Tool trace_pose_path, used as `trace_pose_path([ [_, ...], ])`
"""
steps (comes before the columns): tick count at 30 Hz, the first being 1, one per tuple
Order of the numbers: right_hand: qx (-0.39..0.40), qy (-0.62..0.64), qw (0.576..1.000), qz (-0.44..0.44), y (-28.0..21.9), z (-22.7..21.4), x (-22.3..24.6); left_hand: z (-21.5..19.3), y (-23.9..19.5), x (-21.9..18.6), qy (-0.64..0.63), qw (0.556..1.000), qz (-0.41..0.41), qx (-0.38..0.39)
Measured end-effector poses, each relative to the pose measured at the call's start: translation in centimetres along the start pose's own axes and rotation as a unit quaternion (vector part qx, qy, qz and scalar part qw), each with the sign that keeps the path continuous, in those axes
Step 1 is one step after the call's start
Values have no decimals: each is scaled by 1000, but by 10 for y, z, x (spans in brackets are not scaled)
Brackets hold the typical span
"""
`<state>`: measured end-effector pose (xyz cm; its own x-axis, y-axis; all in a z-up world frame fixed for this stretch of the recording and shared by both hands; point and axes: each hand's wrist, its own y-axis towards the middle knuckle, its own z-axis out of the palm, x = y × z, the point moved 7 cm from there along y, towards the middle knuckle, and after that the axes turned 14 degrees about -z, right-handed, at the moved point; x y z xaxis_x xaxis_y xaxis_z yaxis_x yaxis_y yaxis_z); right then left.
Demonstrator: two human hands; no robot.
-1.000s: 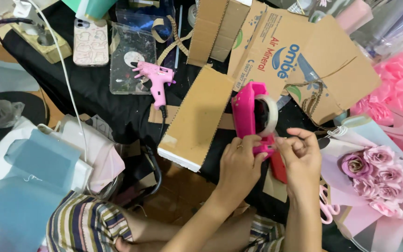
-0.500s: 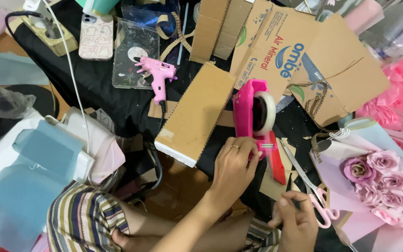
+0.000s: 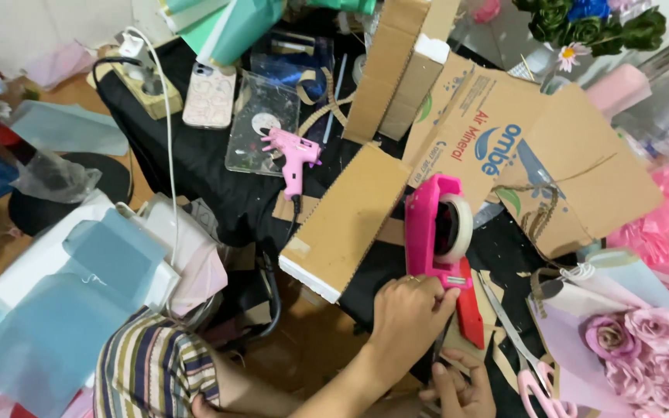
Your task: The person tapes a long cardboard strip into a rectangular box using a tape dispenser, then cuts a larger cardboard sheet with a utility knife and folds it into a box shape. The person handles cardboard pieces, a tape dispenser, and a utility knife throughout the clip.
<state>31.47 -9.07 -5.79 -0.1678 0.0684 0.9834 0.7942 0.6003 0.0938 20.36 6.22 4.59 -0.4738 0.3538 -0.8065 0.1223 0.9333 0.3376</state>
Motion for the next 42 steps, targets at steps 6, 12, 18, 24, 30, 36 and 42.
trace_pose_path([
  [6, 55, -42, 998, 7, 22, -10, -60, 1, 1, 3, -39, 999, -5, 32],
  [12, 89, 60, 984, -140, 21, -14, -59, -31, -7, -6, -98, 993, 1, 63],
  [18, 172, -3, 978, -117, 26, 9, 0, -115, -11, 15, -171, 982, 33, -78],
  [24, 285, -18, 946, -155, 13, 105, 108, -173, -2, 75, -107, 980, -8, -165],
  [30, 397, -89, 890, -204, -9, 163, 165, -231, -2, 78, -29, 967, 2, -255],
  [36, 403, -97, 897, -155, 8, 176, 155, -225, 9, 109, -52, 967, -50, -245],
  [42, 359, -165, 908, -138, 29, 175, 156, -201, 30, 128, -66, 971, -80, -215],
])
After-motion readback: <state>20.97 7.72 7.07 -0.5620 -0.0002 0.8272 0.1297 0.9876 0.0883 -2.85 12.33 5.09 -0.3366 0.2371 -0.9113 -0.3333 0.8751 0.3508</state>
